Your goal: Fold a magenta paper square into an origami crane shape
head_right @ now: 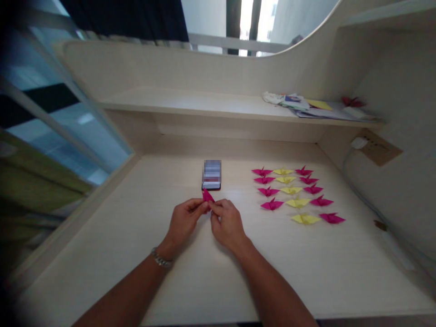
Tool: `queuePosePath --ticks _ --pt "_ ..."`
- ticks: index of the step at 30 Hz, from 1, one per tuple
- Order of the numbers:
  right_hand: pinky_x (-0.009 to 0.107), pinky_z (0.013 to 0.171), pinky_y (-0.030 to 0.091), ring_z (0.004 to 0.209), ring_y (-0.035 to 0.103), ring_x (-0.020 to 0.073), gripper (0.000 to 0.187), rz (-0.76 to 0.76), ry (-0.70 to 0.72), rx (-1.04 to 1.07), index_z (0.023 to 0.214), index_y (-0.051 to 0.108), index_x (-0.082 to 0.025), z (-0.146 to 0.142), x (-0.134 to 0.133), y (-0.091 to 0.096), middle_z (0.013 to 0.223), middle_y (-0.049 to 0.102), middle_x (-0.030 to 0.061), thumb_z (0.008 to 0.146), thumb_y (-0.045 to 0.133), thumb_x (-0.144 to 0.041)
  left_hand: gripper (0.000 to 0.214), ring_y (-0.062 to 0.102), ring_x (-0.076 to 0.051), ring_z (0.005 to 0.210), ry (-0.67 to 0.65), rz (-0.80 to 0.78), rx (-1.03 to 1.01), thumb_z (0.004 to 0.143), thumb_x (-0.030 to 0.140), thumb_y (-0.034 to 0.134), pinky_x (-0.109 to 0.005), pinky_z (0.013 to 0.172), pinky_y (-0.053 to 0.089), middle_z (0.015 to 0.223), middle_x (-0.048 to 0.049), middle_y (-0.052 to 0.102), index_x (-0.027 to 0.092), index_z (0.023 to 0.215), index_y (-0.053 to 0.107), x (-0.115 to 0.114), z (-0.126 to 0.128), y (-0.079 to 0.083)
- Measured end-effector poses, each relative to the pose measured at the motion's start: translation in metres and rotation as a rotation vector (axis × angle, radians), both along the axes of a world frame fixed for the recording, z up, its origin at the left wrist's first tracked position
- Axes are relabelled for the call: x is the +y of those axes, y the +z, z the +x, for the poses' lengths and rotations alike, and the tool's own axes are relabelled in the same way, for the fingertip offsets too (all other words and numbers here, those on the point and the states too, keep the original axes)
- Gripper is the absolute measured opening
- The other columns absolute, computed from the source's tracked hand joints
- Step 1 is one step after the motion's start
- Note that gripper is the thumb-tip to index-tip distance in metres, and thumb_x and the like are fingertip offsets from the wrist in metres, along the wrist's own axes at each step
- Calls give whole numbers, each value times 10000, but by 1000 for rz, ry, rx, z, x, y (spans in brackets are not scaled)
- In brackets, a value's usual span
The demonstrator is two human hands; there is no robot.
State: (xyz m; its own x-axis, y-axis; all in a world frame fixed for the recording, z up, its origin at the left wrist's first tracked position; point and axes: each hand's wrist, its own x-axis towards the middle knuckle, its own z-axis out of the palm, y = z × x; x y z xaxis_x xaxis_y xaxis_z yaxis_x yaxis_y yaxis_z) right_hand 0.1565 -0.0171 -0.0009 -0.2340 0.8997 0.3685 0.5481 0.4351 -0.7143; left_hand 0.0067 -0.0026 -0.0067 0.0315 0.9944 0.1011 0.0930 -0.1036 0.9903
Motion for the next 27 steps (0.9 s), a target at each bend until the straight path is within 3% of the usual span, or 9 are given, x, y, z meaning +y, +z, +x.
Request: queuePosePath --ticks 4,12,18,22,27 --pt "325 782 450 866 551 200 392 -7 15 -5 1122 651 -271 -1 -2 3 893 607 57 801 501 -103 247 655 -178 759 -6 1 -1 782 343 627 -298 722 520 838 -69 720 139 901 696 0 0 0" --pt "294 661 446 703 551 164 252 -71 -21 79 1045 691 -266 -3 -3 4 765 588 38 846 538 -239 234 643 -169 750 0 14 27 828 346 569 -286 715 511 830 -57 708 148 884 681 -1 1 1" --pt "276 623 479 723 598 163 190 -219 -204 462 913 642 -189 -4 5 -3 857 640 49 767 633 -309 221 620 -155 718 -11 18 59 842 346 550 -263 690 491 776 -35 679 156 844 664 -4 3 5" --pt "288 648 498 706 626 168 220 -424 -76 713 824 601 -173 -4 11 -6 781 665 37 704 681 -339 221 604 -144 697 -67 35 74 855 333 533 -251 678 481 719 -20 641 154 808 655 -6 5 10" --pt "279 633 484 627 614 148 207 -484 -11 838 741 649 -162 -2 13 -5 681 672 19 647 726 -330 226 592 -143 700 -91 54 100 862 330 522 -252 672 470 739 -24 641 145 833 649 -6 3 8"
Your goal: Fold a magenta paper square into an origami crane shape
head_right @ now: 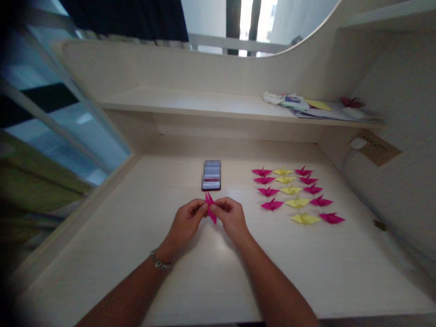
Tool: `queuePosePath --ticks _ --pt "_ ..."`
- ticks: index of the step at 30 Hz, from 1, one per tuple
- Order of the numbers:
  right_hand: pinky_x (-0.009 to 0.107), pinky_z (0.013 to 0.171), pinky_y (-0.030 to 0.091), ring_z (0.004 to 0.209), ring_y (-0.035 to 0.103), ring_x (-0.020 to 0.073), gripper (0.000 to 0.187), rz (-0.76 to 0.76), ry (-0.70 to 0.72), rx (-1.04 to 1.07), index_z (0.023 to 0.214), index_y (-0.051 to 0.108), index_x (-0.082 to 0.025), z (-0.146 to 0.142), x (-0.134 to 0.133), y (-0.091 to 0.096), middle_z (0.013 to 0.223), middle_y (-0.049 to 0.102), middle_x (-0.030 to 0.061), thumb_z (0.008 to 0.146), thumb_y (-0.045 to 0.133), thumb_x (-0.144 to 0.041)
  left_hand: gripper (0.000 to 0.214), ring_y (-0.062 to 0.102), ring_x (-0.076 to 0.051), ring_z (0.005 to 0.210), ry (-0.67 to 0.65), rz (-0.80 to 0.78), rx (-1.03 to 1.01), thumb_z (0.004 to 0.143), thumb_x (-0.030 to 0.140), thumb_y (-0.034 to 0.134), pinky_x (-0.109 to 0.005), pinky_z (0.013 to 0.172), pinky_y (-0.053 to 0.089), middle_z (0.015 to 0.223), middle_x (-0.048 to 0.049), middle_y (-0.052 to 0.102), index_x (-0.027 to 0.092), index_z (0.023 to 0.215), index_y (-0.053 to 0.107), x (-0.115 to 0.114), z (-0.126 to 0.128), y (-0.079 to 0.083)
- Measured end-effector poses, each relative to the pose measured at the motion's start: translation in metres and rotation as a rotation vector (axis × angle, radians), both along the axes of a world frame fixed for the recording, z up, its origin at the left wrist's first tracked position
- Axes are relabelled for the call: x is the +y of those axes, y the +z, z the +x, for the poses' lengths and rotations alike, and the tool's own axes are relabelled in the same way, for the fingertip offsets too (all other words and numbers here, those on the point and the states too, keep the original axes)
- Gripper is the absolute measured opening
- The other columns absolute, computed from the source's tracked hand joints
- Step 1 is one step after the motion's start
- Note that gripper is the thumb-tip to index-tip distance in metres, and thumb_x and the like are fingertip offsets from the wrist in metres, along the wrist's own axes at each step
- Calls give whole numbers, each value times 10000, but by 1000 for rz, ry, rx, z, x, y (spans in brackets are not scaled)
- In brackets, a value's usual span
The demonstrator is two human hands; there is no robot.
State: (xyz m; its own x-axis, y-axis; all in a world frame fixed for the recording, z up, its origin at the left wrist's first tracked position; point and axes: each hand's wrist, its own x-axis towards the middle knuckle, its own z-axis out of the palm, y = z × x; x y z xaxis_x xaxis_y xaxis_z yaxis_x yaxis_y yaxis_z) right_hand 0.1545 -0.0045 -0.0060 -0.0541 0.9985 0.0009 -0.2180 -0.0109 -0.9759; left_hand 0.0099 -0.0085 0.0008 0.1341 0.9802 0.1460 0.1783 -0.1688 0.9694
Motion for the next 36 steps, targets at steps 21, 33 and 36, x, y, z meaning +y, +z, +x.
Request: queuePosePath --ticks 21,33,36 --pt "279 630 501 644 640 158 287 -4 -110 -4 902 654 -166 1 2 -7 717 693 29 640 734 -251 217 624 -156 715 50 -61 -134 804 310 607 -274 685 510 789 -51 690 132 904 681 2 2 -9" --pt "301 652 489 615 619 159 255 -79 6 56 770 701 -159 0 1 -3 684 693 33 560 785 -274 221 628 -168 699 -7 -163 -175 768 326 644 -280 667 500 793 -80 705 118 829 692 5 2 -7" --pt "291 635 479 604 597 144 230 -106 32 70 770 700 -155 0 2 -4 681 679 29 609 754 -311 216 609 -156 670 -14 -141 -121 776 329 635 -267 645 485 758 -69 693 120 793 685 5 1 -5"
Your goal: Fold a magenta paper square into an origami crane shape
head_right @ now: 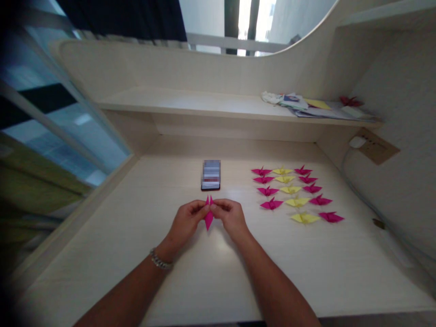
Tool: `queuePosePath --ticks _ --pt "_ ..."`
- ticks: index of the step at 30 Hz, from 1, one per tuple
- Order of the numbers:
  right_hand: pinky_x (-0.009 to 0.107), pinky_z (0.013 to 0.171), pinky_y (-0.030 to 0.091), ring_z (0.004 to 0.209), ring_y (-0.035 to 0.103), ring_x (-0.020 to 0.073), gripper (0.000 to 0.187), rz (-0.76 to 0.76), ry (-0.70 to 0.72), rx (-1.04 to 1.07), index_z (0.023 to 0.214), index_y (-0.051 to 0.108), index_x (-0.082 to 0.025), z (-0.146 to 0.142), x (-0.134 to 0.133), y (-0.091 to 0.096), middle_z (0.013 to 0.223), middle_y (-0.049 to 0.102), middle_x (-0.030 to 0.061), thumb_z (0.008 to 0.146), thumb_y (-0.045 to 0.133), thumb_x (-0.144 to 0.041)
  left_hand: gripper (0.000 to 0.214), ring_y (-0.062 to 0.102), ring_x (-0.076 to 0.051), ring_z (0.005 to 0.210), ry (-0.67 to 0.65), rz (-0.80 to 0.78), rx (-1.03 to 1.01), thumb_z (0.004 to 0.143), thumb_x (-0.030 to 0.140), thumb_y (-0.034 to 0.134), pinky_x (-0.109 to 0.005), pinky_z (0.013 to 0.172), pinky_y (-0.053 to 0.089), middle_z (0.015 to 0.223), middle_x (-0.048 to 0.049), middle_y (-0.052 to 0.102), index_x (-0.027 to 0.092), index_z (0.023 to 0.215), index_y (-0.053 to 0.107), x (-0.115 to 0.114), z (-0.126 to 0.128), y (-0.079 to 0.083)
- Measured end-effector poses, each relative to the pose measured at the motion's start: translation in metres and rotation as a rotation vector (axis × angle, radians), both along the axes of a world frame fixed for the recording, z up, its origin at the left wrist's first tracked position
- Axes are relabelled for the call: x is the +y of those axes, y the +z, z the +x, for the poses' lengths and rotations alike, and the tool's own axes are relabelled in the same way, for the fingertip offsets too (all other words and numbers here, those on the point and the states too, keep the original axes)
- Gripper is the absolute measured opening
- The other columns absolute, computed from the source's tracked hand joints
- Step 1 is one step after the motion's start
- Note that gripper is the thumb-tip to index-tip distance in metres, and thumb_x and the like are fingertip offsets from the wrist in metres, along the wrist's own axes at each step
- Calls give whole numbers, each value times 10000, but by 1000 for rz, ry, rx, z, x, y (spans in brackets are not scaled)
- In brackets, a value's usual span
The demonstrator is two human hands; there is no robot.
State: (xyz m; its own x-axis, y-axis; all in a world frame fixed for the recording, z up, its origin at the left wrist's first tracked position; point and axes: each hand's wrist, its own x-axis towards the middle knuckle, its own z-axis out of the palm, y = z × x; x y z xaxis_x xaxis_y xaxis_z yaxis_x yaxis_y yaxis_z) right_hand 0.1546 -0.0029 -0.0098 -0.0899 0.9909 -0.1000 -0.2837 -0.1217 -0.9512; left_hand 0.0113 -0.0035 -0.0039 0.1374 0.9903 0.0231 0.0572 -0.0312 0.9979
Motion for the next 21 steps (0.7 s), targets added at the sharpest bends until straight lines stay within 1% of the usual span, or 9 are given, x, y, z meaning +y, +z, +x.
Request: queuePosePath --ticks 2,5,8,12,14,17,21 --pt "280 609 470 581 576 134 214 -4 -21 -32 745 695 -153 1 0 -1 658 664 24 631 737 -329 218 596 -149 660 -33 14 34 787 333 623 -265 641 475 747 -63 684 122 788 679 0 0 1" --pt "270 602 462 582 562 129 191 42 -60 -97 706 681 -149 2 1 -2 647 653 22 639 732 -321 230 580 -142 650 -87 28 52 799 342 607 -262 632 465 724 -54 666 122 766 669 -1 -1 0" --pt "271 609 466 601 569 132 189 63 -48 -103 721 679 -147 4 1 -3 668 658 29 648 726 -314 244 575 -142 641 -107 34 67 803 349 598 -262 620 461 715 -57 660 120 757 667 -2 -2 -3" --pt "257 577 458 578 568 127 238 27 -22 -104 732 678 -148 6 3 -3 646 653 17 582 768 -308 247 603 -161 672 -91 55 110 804 359 593 -281 645 477 751 -71 679 126 800 675 -3 -1 -10" --pt "254 572 452 569 564 124 239 30 -18 -135 720 679 -147 7 5 -3 633 651 13 572 771 -310 247 618 -173 690 -79 63 128 803 362 591 -290 658 485 770 -77 688 131 815 679 -3 -1 -13" --pt "256 584 454 581 565 128 232 42 -4 -178 725 685 -145 9 5 -2 641 656 18 594 754 -324 245 627 -180 697 -62 68 140 788 371 606 -297 662 491 773 -76 694 139 811 683 -3 0 -13" --pt "256 601 451 611 565 134 206 77 11 -206 737 688 -146 11 5 -2 665 657 24 637 723 -323 238 625 -174 683 -44 67 137 768 372 630 -295 657 493 762 -71 698 141 790 685 -4 2 -9"
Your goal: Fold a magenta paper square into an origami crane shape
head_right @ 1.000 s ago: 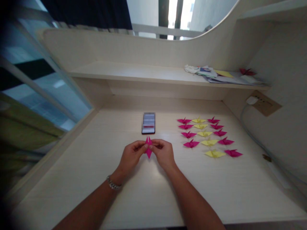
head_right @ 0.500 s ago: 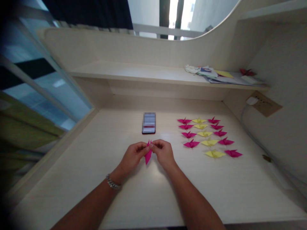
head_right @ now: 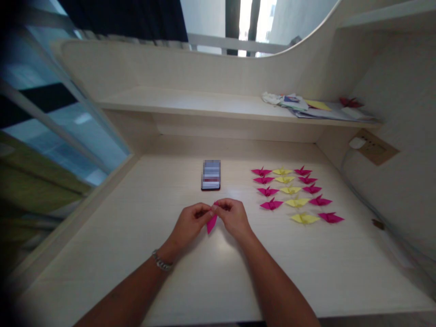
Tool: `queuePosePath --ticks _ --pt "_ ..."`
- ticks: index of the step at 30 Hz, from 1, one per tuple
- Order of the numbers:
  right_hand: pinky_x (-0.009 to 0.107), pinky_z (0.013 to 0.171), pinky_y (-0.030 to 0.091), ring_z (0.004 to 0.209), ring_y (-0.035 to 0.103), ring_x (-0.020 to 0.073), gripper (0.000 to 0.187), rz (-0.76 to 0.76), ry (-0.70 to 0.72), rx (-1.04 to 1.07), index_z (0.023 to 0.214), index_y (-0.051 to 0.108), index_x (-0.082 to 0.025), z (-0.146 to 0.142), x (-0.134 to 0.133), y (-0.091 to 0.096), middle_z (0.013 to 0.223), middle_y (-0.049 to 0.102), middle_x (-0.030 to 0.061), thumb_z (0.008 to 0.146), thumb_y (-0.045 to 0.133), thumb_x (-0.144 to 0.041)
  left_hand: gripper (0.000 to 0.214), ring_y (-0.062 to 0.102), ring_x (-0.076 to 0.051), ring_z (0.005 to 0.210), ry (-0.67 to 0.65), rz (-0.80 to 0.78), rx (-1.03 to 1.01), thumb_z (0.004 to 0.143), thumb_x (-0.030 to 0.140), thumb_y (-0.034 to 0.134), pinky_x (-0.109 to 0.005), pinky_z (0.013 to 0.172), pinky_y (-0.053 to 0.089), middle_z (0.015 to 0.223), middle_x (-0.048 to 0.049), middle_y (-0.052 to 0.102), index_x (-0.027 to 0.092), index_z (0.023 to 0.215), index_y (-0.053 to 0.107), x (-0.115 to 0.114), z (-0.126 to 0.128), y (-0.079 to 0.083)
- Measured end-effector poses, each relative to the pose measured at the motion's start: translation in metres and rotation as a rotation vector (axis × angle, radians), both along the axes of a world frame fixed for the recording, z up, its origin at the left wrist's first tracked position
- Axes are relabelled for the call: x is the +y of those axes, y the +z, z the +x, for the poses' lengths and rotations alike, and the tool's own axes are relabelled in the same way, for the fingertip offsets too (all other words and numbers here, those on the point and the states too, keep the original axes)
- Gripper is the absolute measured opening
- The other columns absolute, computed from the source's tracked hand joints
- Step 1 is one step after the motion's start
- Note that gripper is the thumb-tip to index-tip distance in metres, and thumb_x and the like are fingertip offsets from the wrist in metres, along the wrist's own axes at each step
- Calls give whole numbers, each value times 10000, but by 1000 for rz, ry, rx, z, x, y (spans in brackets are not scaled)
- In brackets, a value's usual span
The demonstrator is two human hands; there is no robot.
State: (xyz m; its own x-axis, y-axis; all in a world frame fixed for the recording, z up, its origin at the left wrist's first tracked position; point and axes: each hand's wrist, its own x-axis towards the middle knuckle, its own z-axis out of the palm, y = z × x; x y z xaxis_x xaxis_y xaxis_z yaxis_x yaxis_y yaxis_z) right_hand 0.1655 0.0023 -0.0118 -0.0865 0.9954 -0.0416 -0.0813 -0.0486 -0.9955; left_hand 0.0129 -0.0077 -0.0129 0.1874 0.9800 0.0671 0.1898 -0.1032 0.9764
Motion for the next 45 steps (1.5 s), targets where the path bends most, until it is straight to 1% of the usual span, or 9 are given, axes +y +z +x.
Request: queuePosePath --ticks 6,12,18,23,29,34,37,41,45 --pt "253 614 428 598 537 116 138 30 17 14 706 679 -155 0 -1 2 649 631 3 666 699 -285 222 611 -166 682 -26 -10 -23 761 358 638 -284 649 482 756 -62 689 143 791 681 -1 0 3" --pt "252 576 430 560 542 119 192 -25 16 69 686 668 -153 -1 -2 5 615 634 3 619 733 -321 208 585 -153 638 -71 0 2 777 336 617 -268 602 462 709 -55 668 136 760 671 -1 -2 6" --pt "253 561 442 556 551 126 162 -1 -52 9 646 652 -155 2 -3 3 603 638 11 608 739 -287 210 554 -145 603 -100 5 6 762 347 634 -257 574 441 661 -40 642 144 716 657 -3 -2 8" --pt "264 586 467 604 582 144 178 15 -40 -2 723 661 -164 0 -2 1 655 649 13 603 736 -272 232 559 -148 610 -95 3 29 786 366 607 -263 585 444 676 -49 649 146 729 654 -3 -1 3" --pt "247 574 438 601 560 131 125 119 -188 -68 782 646 -175 0 0 0 673 627 0 673 674 -232 237 601 -163 696 -103 -39 -96 784 361 616 -276 645 474 809 -76 682 140 861 659 -2 3 0" --pt "260 614 455 646 585 146 210 79 -26 -64 836 632 -183 3 -1 1 714 643 5 642 700 -224 194 620 -183 753 -107 21 -5 795 327 605 -301 708 482 843 -75 697 159 837 691 0 -2 5" --pt "253 594 441 624 569 142 142 101 -73 -117 754 630 -177 3 0 0 681 629 2 640 699 -226 184 626 -180 765 -81 8 -34 779 304 625 -301 714 489 845 -70 689 162 887 669 1 -4 7" --pt "240 542 419 573 530 128 132 124 -195 -101 753 617 -182 2 1 -2 650 598 -10 655 684 -239 320 627 -150 715 -28 -46 -172 714 244 693 -270 669 499 778 -30 653 165 1003 580 5 -7 5" --pt "262 623 454 649 571 141 213 85 -51 -87 893 645 -180 1 -1 -2 726 632 7 685 651 -225 364 630 -134 721 94 -1 -211 719 212 680 -253 680 497 769 -2 633 179 1049 530 8 -9 5"
